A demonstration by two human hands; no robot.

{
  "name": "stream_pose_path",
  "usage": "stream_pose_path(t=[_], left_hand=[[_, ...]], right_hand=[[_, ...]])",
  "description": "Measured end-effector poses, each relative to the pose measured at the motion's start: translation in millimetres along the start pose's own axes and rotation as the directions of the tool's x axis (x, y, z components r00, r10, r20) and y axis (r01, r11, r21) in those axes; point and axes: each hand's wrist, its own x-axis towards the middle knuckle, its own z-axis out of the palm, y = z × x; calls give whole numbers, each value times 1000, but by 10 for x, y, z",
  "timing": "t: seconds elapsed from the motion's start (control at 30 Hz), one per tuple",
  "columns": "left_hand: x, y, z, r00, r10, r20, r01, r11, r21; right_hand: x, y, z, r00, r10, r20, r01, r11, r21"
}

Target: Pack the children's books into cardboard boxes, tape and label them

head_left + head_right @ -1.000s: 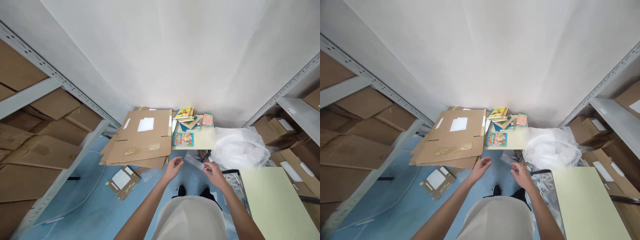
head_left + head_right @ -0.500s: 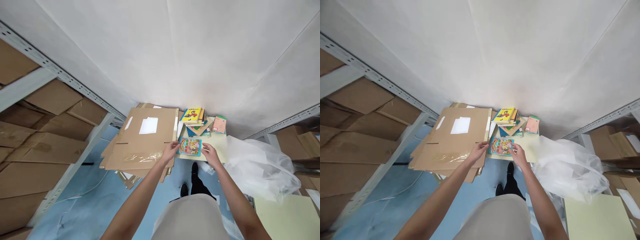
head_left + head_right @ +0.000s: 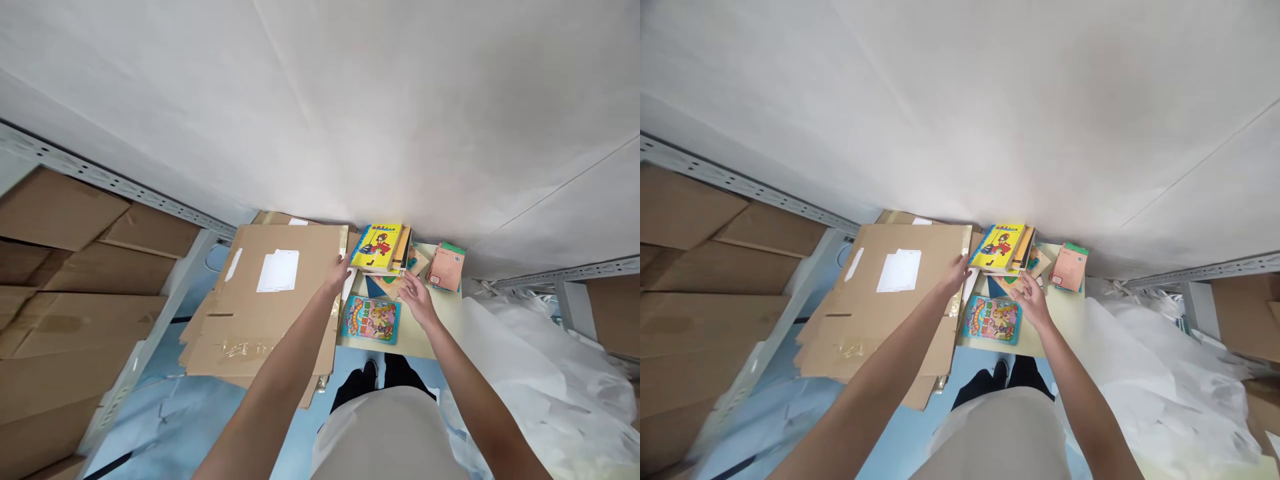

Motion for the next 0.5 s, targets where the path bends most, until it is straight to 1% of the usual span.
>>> stream_pose_path(t=[0.1,0.17,0.27,0.37,0.43,0.5], left_hand=[[78,-12,81,998,-65,18,65,998,-12],[88,-27,100,997,-81,4,81,996,-29],[42,-43,63,997,-76,-28,74,995,-72],[-123,-66,-23,999,-46,-10,45,991,-123],[-316,-99,-90,1000,-14,23,17,988,-151],[-563,-151,-159,998,23,66,-11,986,-168]], right_hand=[[184,-25,227,998,-15,66,14,1000,17],[264,-8,355,996,0,86,-1,1000,10],[319,42,456,999,37,30,-37,999,16],[295,79,463,997,45,-56,-38,992,124],[217,89,451,993,70,-95,-49,977,209],[72,96,445,990,82,-119,-50,966,253]])
